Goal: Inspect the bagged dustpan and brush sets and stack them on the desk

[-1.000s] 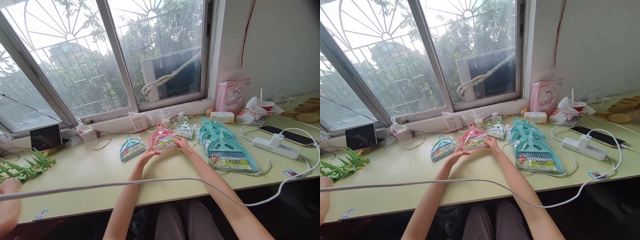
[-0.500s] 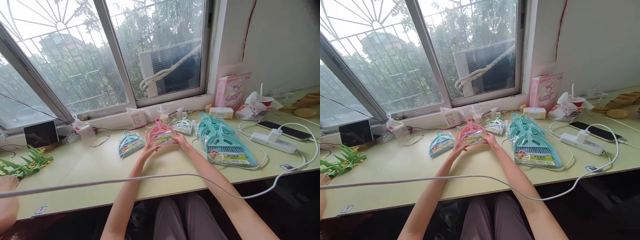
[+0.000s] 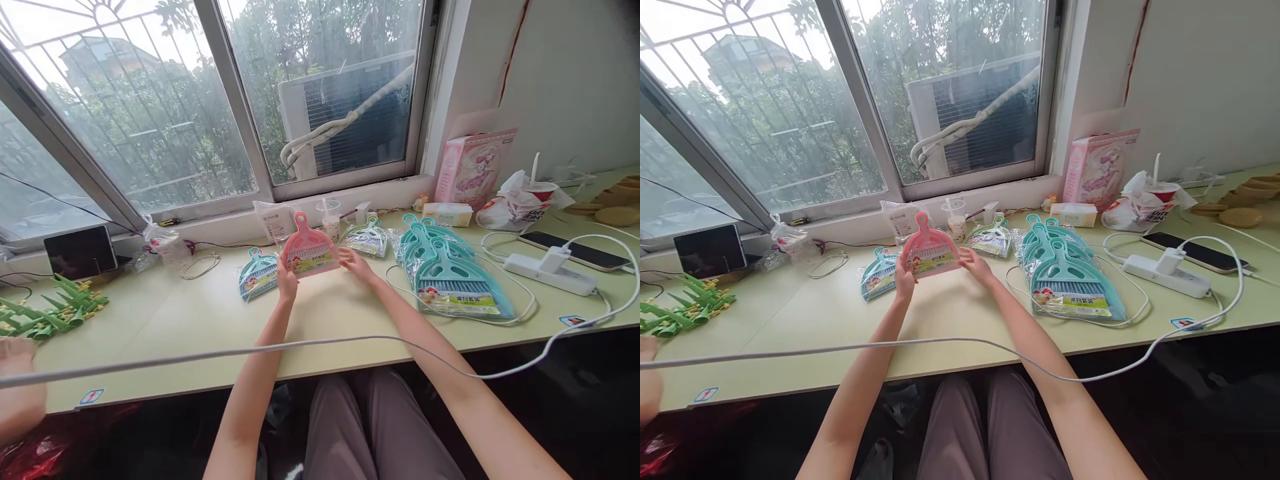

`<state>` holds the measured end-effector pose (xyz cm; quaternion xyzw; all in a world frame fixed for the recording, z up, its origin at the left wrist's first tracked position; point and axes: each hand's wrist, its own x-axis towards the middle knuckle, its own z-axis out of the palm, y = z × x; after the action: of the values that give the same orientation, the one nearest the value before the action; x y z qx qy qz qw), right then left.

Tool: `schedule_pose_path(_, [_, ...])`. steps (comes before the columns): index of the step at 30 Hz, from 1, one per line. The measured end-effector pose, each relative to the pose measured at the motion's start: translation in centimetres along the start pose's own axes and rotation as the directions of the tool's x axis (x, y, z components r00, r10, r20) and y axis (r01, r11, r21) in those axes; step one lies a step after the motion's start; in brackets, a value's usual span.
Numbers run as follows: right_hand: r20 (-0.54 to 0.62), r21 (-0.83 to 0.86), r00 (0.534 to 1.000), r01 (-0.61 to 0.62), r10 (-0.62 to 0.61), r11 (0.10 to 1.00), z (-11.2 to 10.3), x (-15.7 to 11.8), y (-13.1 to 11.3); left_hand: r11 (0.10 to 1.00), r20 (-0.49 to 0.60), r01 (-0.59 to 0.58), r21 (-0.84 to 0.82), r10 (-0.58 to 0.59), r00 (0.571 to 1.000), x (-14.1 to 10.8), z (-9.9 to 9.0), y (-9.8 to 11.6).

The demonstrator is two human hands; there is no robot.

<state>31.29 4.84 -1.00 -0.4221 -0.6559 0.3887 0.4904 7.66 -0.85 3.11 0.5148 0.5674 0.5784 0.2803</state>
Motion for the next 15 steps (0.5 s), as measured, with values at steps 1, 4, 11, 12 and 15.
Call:
schedule_pose_path(1, [-0.075, -0.157, 0.996, 0.037, -0.049, 0.987, -0.6, 0.1, 0.3, 0.998, -0.09, -0.033, 0.061, 0.039, 0.995, 0.2, -0.7, 0.1])
schedule_pose_path(4, [-0.271, -0.585, 0.94, 0.009, -0.206, 0.811, -2.9, 0.2, 1.1, 0.969, -0.305, 0.007, 0.246, 0.071, 0.95, 1.0, -3.3, 0.7])
schedule_pose_path(11, [-0.198, -0.856, 0.951, -0.049, -0.238, 0.515, -4.8, 0.1, 3.1, 0.719, -0.442, 0.366, 0.591, -0.091, 0.892, 2.7, -8.9, 0.8])
schedule_pose_path(12, [-0.2, -0.856, 0.955, -0.062, -0.217, 0.513, -4.7, 0.1, 3.3, 0.673, -0.433, 0.393, 0.627, -0.119, 0.893, 2.8, -9.3, 0.6])
schedule_pose_path(15, [-0.239, -0.84, 0.954, -0.11, -0.181, 0.531, -4.6, 0.4, 3.7, 0.595, -0.443, 0.42, 0.685, -0.116, 0.889, 2.6, -9.9, -0.2])
